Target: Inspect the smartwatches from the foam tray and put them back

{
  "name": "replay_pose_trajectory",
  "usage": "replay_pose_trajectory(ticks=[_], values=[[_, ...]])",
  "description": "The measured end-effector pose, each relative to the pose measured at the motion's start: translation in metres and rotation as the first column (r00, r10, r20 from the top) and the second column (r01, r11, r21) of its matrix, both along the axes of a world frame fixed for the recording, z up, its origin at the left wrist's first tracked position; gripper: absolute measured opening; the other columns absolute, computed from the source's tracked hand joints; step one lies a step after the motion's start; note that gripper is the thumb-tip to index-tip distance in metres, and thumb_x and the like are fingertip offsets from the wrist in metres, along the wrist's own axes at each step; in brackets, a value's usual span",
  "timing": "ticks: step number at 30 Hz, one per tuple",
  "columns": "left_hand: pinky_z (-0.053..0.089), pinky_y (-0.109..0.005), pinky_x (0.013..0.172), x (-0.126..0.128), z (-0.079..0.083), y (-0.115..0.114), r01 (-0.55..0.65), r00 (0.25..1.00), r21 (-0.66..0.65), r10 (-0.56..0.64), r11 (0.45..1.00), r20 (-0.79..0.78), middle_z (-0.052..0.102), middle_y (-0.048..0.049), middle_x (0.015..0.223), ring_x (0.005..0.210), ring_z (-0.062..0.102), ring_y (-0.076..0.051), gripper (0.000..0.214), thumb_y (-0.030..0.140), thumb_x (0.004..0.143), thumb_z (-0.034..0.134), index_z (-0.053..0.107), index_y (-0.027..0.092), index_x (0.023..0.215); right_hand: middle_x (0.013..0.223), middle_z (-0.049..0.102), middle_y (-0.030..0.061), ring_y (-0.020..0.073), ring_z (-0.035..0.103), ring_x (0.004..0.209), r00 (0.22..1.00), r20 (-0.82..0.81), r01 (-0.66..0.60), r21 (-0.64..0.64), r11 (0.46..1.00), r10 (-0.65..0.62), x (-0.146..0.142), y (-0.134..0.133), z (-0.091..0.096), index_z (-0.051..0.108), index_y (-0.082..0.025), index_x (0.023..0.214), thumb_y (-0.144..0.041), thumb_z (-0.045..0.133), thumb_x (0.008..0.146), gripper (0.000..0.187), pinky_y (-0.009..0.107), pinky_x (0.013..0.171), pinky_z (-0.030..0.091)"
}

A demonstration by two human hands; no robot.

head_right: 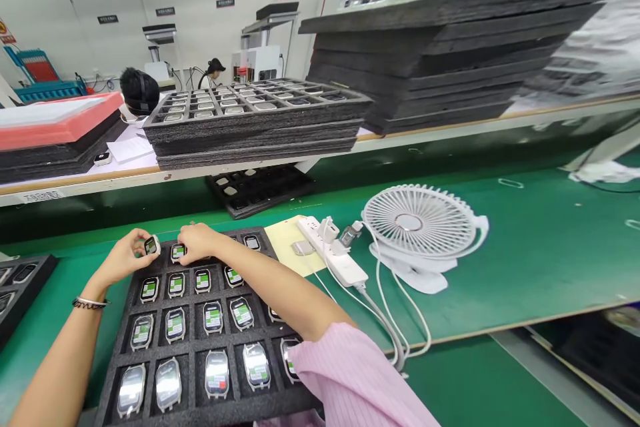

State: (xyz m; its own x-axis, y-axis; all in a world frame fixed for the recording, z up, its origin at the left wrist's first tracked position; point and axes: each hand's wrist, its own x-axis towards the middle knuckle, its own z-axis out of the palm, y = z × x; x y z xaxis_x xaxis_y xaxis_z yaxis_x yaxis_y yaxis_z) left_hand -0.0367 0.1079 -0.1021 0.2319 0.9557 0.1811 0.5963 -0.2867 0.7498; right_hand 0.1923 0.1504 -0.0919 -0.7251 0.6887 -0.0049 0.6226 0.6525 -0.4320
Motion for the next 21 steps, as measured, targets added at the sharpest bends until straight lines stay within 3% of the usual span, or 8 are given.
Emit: replay_pose_trajectory(ticks=[3,6,7,9,11,13,18,21], values=[[0.048,-0.026,0.064,0.016,0.011,-0.009,0.011,0.944,-0.028,-0.001,1.000,0.331,0.060,0.0005,0.082,0.067,0.059,-0.013,0.044,0.046,0.074,0.073,0.047,0.022,0.100,0.092,0.072,0.0129,0.0278,0.072,0.084,0.973,-0.226,0.016,-0.114,0.993,-0.042,0.025,0.002,-0.002,0.058,-0.013,0.102,-0.021,0.075,0.078,0.030,0.035,0.074,0.053],[0.045,-0.020,0.059,0.042,0.026,-0.015,0.094,0.697,-0.172,0.058,0.981,0.715,0.062,0.0024,0.077,0.060,0.054,-0.008,0.055,0.033,0.064,0.087,0.051,0.020,0.103,0.096,0.072,0.0102,0.0199,0.072,0.079,0.905,-0.415,-0.006,-0.224,0.974,-0.090,0.046,-0.008,-0.003,0.045,-0.018,0.107,-0.022,0.063,0.088,0.027,0.030,0.069,0.055],[0.045,-0.019,0.058,0.051,0.031,-0.016,0.130,0.626,-0.217,0.089,0.967,0.774,0.065,0.0007,0.079,0.059,0.053,-0.007,0.057,0.030,0.061,0.089,0.052,0.019,0.103,0.102,0.072,0.0111,0.0182,0.072,0.079,0.851,-0.513,-0.041,-0.280,0.959,-0.113,0.052,-0.014,-0.003,0.042,-0.019,0.107,-0.024,0.062,0.089,0.027,0.030,0.070,0.055],[0.047,-0.019,0.057,0.068,0.037,-0.019,0.173,0.572,-0.285,0.139,0.943,0.809,0.071,-0.0042,0.089,0.058,0.056,-0.006,0.061,0.026,0.059,0.092,0.054,0.018,0.106,0.108,0.071,0.0111,0.0154,0.070,0.075,0.641,-0.735,-0.192,-0.431,0.882,-0.220,0.062,-0.025,-0.002,0.042,-0.020,0.108,-0.032,0.069,0.086,0.037,0.030,0.072,0.056],[0.051,-0.020,0.059,0.081,0.038,-0.021,0.183,0.574,-0.332,0.174,0.925,0.800,0.074,-0.0078,0.098,0.060,0.061,-0.008,0.067,0.023,0.058,0.092,0.054,0.018,0.112,0.104,0.071,0.0084,0.0129,0.066,0.067,0.369,-0.837,-0.391,-0.534,0.750,-0.404,0.068,-0.035,-0.003,0.047,-0.021,0.108,-0.036,0.083,0.074,0.052,0.028,0.067,0.055],[0.052,-0.021,0.061,0.088,0.032,-0.023,0.170,0.588,-0.358,0.197,0.918,0.784,0.074,-0.0083,0.100,0.064,0.066,-0.010,0.072,0.022,0.058,0.092,0.052,0.018,0.117,0.099,0.072,0.0048,0.0106,0.062,0.059,0.244,-0.803,-0.490,-0.586,0.646,-0.543,0.070,-0.041,-0.006,0.052,-0.021,0.111,-0.029,0.090,0.064,0.061,0.024,0.058,0.051],[0.052,-0.023,0.063,0.090,0.007,-0.029,0.089,0.633,-0.367,0.232,0.926,0.739,0.072,-0.0057,0.103,0.066,0.066,-0.011,0.071,0.020,0.062,0.088,0.051,0.018,0.124,0.096,0.071,0.0023,0.0119,0.065,0.061,0.248,-0.659,-0.449,-0.728,0.518,-0.710,0.066,-0.040,-0.023,0.058,-0.020,0.113,-0.011,0.086,0.061,0.060,0.022,0.052,0.049],[0.053,-0.024,0.068,0.090,-0.004,-0.028,0.075,0.649,-0.382,0.246,0.921,0.720,0.070,-0.0043,0.104,0.070,0.068,-0.011,0.073,0.016,0.063,0.083,0.051,0.018,0.129,0.090,0.072,0.0017,0.0128,0.066,0.064,0.243,-0.623,-0.417,-0.759,0.500,-0.743,0.063,-0.038,-0.031,0.057,-0.019,0.111,-0.008,0.081,0.061,0.057,0.025,0.061,0.053]])
